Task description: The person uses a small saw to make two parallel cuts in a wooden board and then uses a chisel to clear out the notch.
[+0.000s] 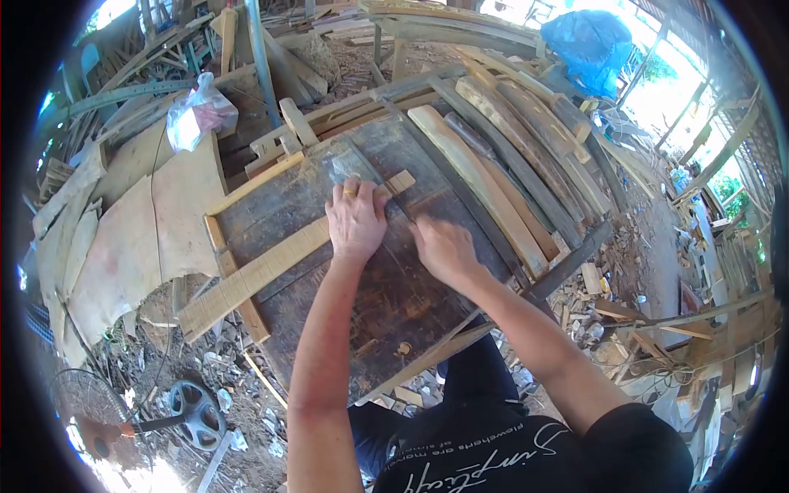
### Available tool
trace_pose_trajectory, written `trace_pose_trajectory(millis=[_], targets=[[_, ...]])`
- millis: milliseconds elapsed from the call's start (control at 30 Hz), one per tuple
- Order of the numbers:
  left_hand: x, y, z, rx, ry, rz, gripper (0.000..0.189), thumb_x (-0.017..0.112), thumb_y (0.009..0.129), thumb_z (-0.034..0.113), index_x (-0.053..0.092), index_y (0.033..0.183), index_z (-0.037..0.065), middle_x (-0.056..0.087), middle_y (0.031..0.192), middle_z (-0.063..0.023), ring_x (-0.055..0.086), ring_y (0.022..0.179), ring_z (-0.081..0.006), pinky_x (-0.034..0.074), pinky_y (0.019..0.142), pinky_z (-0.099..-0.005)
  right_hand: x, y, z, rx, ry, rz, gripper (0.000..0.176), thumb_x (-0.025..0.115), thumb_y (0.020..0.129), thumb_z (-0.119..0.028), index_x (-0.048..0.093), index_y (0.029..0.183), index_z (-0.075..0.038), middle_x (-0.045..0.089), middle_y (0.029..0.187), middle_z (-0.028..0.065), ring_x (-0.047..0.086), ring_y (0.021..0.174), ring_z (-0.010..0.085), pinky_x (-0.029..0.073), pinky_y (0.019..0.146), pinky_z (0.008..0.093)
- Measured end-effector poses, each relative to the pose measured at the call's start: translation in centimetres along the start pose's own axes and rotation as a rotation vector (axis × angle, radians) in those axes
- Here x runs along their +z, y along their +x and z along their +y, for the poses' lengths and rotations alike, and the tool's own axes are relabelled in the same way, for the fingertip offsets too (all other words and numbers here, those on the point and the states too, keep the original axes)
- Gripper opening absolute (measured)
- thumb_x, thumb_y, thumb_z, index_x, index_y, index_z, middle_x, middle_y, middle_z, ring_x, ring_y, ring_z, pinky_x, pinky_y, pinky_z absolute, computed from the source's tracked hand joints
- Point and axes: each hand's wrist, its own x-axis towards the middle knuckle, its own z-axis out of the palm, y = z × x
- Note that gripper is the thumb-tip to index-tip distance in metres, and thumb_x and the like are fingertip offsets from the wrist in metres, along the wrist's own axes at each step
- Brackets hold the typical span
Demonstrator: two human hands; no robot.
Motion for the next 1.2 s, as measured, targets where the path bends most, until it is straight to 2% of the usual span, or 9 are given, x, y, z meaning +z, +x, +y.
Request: trace_pose_trajectory(millis=[100, 233, 400, 467, 667, 833, 933, 1033, 1200], targets=[[-0.1, 0.0, -0.3, -0.021, 0.015, 0.007, 0.019, 0.068, 0.085, 0.022, 0.067, 0.099, 0.011, 0.058, 0.105, -0.0094, 0.055, 0.102, -0.0317, 0.045, 0.085, -0.0485, -1.2, -1.6, -0.3, 0.071, -0.041, -0.084, 0.021, 0.055, 0.094, -0.021, 0.061, 0.083, -0.004, 0.067, 0.07, 0.0204, 0.068, 0.07, 0.042, 0.053, 0.066, 0.0528], [-0.1, 0.1, 0.0, 0.016, 0.0, -0.025, 0.02, 0.068, 0.085, 0.023, 0.067, 0.1, 0.011, 0.058, 0.106, -0.0093, 0.055, 0.103, -0.0312, 0.045, 0.086, -0.0478, 1.7, 3.5, 0.2, -0.036, 0.035, 0.047, 0.018, 0.056, 0.09, -0.017, 0.061, 0.079, -0.004, 0.068, 0.074, 0.0201, 0.067, 0.07, 0.0424, 0.052, 0.066, 0.0537], [-0.1, 0.0, 0.2, -0.032, 0.057, -0.039, 0.023, 0.069, 0.084, 0.023, 0.066, 0.104, 0.012, 0.059, 0.106, -0.0095, 0.055, 0.103, -0.0315, 0.045, 0.085, -0.0474, 0.2, 0.3, 0.2, -0.011, 0.064, 0.049, 0.018, 0.055, 0.093, -0.019, 0.06, 0.084, -0.004, 0.068, 0.073, 0.0202, 0.067, 0.07, 0.0422, 0.053, 0.067, 0.054], [0.1, 0.1, 0.2, -0.023, 0.057, -0.046, 0.024, 0.068, 0.084, 0.024, 0.066, 0.106, 0.013, 0.059, 0.105, -0.01, 0.055, 0.103, -0.0318, 0.045, 0.085, -0.0474, -0.5, -1.3, 0.8, 0.041, 0.012, -0.071, 0.022, 0.054, 0.095, -0.024, 0.06, 0.086, -0.004, 0.068, 0.073, 0.0204, 0.068, 0.071, 0.043, 0.052, 0.065, 0.0553], [-0.2, 0.0, 0.3, -0.003, 0.062, -0.041, 0.022, 0.066, 0.085, 0.022, 0.066, 0.106, 0.013, 0.059, 0.106, -0.0096, 0.055, 0.102, -0.0319, 0.045, 0.085, -0.0472, 2.1, 3.5, 0.7, -0.055, 0.032, 0.052, 0.023, 0.054, 0.097, -0.022, 0.059, 0.084, -0.004, 0.067, 0.072, 0.0198, 0.068, 0.069, 0.0415, 0.054, 0.062, 0.0511], [0.0, 0.1, 0.2, -0.016, 0.076, -0.046, 0.023, 0.066, 0.086, 0.024, 0.066, 0.107, 0.013, 0.058, 0.107, -0.0088, 0.055, 0.101, -0.0314, 0.044, 0.085, -0.0469, -0.6, -1.4, 0.5, 0.019, 0.015, 0.005, 0.018, 0.054, 0.093, -0.017, 0.06, 0.083, -0.004, 0.067, 0.073, 0.0203, 0.069, 0.07, 0.0381, 0.054, 0.063, 0.0484], [0.3, 0.0, -0.1, 0.008, 0.079, -0.034, 0.024, 0.065, 0.087, 0.025, 0.066, 0.108, 0.013, 0.058, 0.107, -0.0085, 0.054, 0.101, -0.0314, 0.044, 0.086, -0.0466, 0.8, 0.1, 0.8, 0.006, 0.033, 0.059, 0.026, 0.054, 0.097, -0.025, 0.059, 0.083, -0.004, 0.068, 0.073, 0.019, 0.067, 0.068, 0.0409, 0.053, 0.062, 0.0505], [0.0, 0.4, 0.1, -0.071, 0.103, -0.081, 0.024, 0.067, 0.087, 0.027, 0.066, 0.108, 0.016, 0.059, 0.108, -0.0088, 0.053, 0.106, -0.0328, 0.044, 0.087, -0.0485, 1.6, 3.0, 0.8, -0.007, 0.02, 0.018, 0.024, 0.054, 0.097, -0.025, 0.06, 0.084, -0.005, 0.068, 0.073, 0.0187, 0.068, 0.07, 0.04, 0.053, 0.064, 0.051], [-0.6, -0.4, -0.8, -0.059, 0.148, -0.049, 0.023, 0.067, 0.086, 0.027, 0.066, 0.107, 0.016, 0.06, 0.108, -0.0089, 0.054, 0.105, -0.0334, 0.045, 0.086, -0.0493, 0.5, 0.2, 0.3, 0.008, 0.025, -0.002, 0.021, 0.055, 0.093, -0.022, 0.063, 0.085, -0.005, 0.069, 0.074, 0.0185, 0.069, 0.071, 0.0385, 0.054, 0.063, 0.0502]])
